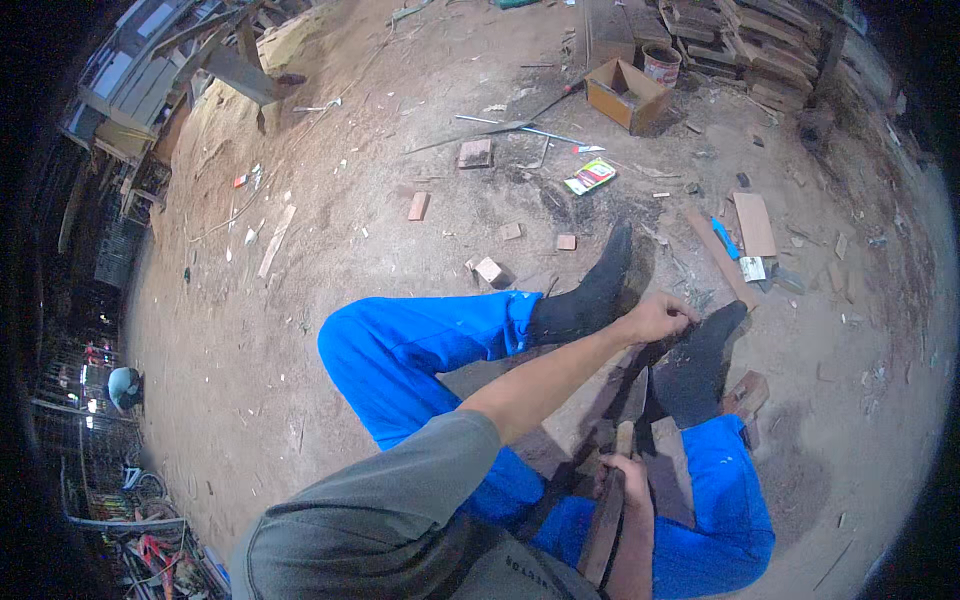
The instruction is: The person assembles and refines a small wooden box by using an axe to trim edges and hammer pieces together while sitting on the floor.
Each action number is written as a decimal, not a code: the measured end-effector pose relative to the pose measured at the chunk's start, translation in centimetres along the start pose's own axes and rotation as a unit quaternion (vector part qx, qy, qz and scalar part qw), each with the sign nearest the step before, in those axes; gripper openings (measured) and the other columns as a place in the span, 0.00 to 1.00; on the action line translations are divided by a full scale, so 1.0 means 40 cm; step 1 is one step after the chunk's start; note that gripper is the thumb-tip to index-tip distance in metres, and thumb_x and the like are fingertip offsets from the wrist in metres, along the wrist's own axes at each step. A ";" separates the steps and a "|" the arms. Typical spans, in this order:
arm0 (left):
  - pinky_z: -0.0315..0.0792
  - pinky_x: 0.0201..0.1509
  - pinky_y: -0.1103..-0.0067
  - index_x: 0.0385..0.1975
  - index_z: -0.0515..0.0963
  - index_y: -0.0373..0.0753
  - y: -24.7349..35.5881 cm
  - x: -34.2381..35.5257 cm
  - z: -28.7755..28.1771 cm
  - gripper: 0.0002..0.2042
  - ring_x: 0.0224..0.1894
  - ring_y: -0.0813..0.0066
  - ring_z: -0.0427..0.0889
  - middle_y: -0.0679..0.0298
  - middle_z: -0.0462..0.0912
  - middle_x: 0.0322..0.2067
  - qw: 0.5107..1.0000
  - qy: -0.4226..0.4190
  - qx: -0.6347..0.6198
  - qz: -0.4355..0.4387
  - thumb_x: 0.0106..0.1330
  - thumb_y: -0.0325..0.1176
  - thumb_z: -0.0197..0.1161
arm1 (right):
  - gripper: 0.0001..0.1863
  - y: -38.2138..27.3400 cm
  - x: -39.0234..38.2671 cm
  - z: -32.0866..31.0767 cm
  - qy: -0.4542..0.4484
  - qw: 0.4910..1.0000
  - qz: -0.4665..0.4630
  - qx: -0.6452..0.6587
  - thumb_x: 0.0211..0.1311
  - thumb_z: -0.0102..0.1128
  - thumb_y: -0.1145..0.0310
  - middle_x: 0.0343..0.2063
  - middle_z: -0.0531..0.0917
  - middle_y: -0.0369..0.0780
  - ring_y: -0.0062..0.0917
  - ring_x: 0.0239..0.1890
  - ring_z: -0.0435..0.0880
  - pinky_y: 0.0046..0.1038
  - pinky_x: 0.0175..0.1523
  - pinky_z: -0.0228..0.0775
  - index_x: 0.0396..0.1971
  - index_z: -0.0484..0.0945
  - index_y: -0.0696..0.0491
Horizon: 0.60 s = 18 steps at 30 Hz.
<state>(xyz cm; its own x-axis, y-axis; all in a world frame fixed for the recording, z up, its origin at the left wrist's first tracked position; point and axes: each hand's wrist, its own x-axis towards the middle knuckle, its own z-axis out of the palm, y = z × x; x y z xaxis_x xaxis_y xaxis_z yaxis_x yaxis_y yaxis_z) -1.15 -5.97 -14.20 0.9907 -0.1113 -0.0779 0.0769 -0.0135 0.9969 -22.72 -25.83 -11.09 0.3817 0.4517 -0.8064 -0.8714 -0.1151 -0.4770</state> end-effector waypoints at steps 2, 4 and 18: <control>0.80 0.43 0.73 0.38 0.89 0.37 0.023 0.000 0.021 0.09 0.33 0.72 0.86 0.60 0.90 0.33 0.999 0.011 0.025 0.030 0.57 0.24 0.68 | 0.17 0.000 0.001 -0.020 0.016 1.000 -0.008 -0.010 0.62 0.57 0.56 0.15 0.75 0.41 0.32 0.16 0.75 0.35 0.26 0.70 0.21 0.74 0.53; 0.80 0.45 0.71 0.37 0.89 0.38 -0.003 -0.006 -0.003 0.09 0.35 0.68 0.88 0.58 0.90 0.34 0.992 0.074 0.103 0.024 0.56 0.26 0.71 | 0.17 0.012 0.011 -0.012 -0.005 1.000 0.006 -0.002 0.62 0.57 0.55 0.16 0.76 0.41 0.33 0.17 0.76 0.36 0.26 0.70 0.22 0.74 0.53; 0.81 0.49 0.60 0.31 0.87 0.32 0.030 0.022 -0.002 0.06 0.39 0.45 0.87 0.42 0.86 0.31 0.952 0.240 0.189 0.005 0.59 0.25 0.65 | 0.13 -0.002 -0.003 0.008 0.031 0.998 0.006 0.048 0.58 0.60 0.60 0.19 0.77 0.41 0.33 0.16 0.77 0.36 0.22 0.70 0.27 0.76 0.55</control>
<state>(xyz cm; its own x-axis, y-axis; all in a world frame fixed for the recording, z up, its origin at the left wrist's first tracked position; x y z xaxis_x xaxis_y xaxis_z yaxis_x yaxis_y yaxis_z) -0.19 -6.00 -13.07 0.9354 0.3521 0.0320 0.1120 -0.3809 0.9178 -22.79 -25.59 -10.82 0.3870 0.3946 -0.8334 -0.9004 -0.0333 -0.4338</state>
